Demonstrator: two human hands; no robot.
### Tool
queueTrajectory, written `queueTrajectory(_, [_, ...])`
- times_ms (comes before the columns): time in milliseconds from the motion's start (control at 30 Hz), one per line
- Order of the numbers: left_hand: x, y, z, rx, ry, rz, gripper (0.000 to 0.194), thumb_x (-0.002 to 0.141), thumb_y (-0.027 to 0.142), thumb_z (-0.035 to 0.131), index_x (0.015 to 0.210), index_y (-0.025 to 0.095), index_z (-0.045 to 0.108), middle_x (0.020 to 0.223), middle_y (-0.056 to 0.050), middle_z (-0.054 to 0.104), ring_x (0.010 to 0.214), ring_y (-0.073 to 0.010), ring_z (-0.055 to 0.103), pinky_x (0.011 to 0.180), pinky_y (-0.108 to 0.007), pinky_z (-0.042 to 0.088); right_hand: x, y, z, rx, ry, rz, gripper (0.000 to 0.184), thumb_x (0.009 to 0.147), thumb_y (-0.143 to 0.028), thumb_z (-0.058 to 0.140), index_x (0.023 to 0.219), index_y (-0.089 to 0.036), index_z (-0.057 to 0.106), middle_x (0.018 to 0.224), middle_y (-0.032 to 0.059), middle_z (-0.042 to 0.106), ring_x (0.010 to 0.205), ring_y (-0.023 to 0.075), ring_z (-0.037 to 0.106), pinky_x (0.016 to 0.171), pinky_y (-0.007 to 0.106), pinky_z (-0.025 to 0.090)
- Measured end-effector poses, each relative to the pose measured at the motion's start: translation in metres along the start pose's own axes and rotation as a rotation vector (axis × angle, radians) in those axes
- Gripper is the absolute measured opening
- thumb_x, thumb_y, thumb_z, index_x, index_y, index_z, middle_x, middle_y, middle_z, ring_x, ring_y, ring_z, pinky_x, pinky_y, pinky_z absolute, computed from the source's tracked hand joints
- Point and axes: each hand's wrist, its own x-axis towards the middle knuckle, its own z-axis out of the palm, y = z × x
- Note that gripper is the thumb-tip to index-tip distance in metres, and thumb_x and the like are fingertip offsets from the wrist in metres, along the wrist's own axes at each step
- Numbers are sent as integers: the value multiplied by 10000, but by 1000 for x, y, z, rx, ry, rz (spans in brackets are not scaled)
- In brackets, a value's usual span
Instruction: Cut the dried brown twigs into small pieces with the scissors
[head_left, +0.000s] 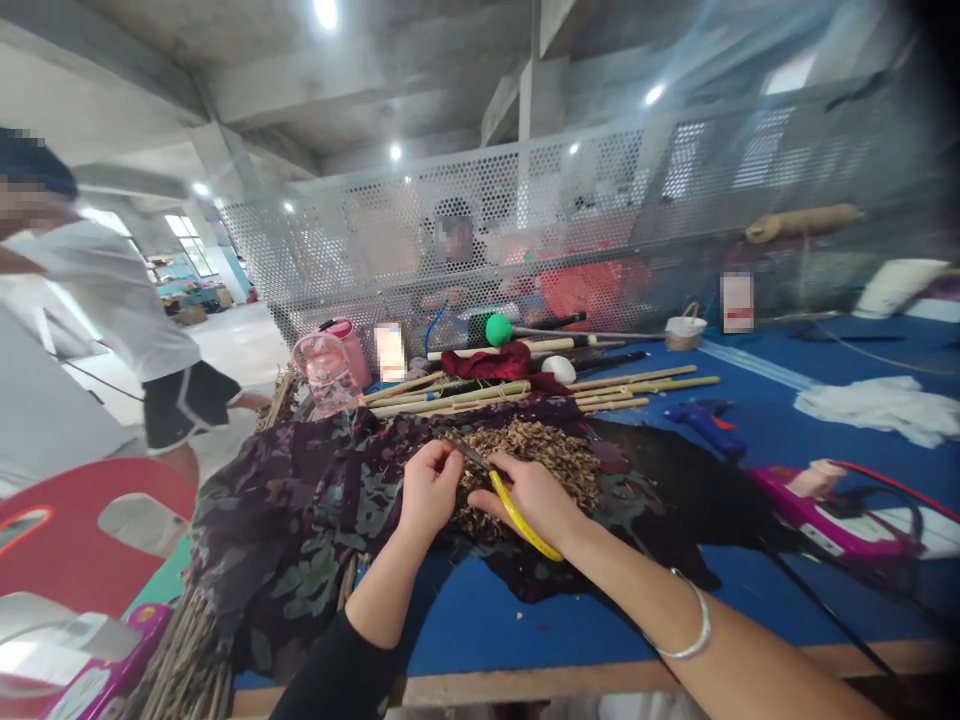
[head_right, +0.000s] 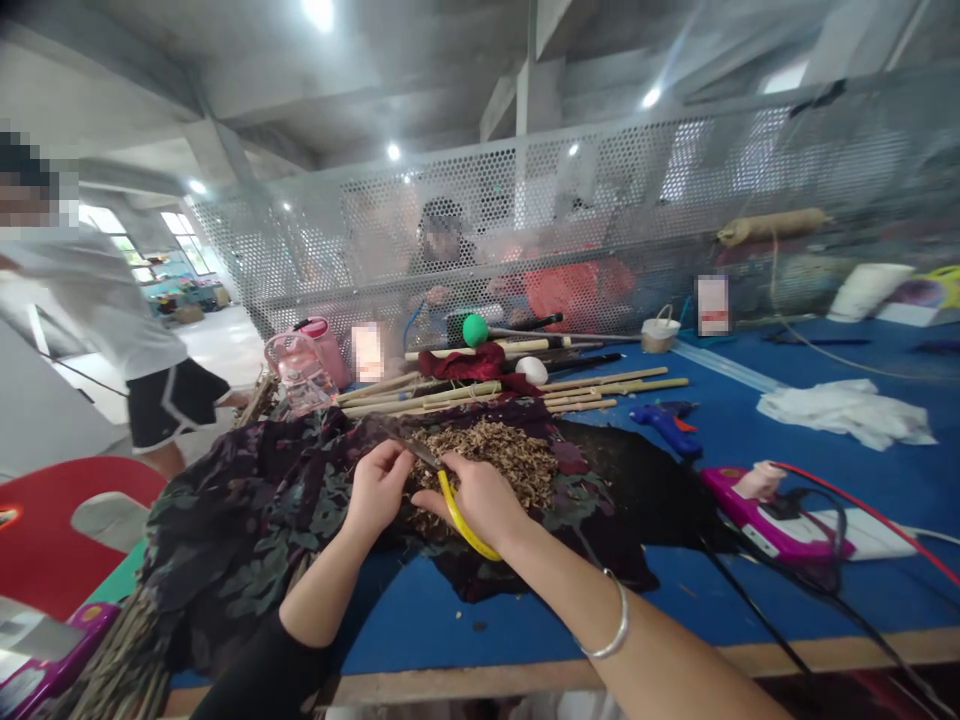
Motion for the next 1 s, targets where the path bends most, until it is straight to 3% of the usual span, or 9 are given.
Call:
queueTrajectory(200, [-3,3,0,42,-13,100,200,808,227,455,730,155,624,700,-3,602,652,-115,506,613,-215,387,-1,-8,-3,-13,67,-61,493,721,-516,613,1108,-221,532,1005,74,633,926,227,597,749,289,422])
queueTrajectory(367, [-4,2,1,89,5,95,203,805,224,460,703,157,622,674,3,595,637,-112,505,600,-210,379,0,-5,-3,-10,25,-25,371,739,-497,602,991,-228,570,882,50,650,771,199,606,656,259,407])
queueTrajectory(633, [-2,5,-3,164,14,68,209,786,225,476,613,160,575,592,24,532,577,-98,459,558,-209,337,-1,1,2,-55,18,13,423,738,-595,554,951,-230,577,666,17,620,570,174,573,530,233,343])
queueTrajectory(1000, [1,-6,0,118,-26,4,231,801,304,468,702,155,615,640,5,582,583,-107,482,567,-217,369,4,5,-1,156,-32,-25,317,795,-499,531,817,-194,615,646,12,614,556,145,546,514,222,363])
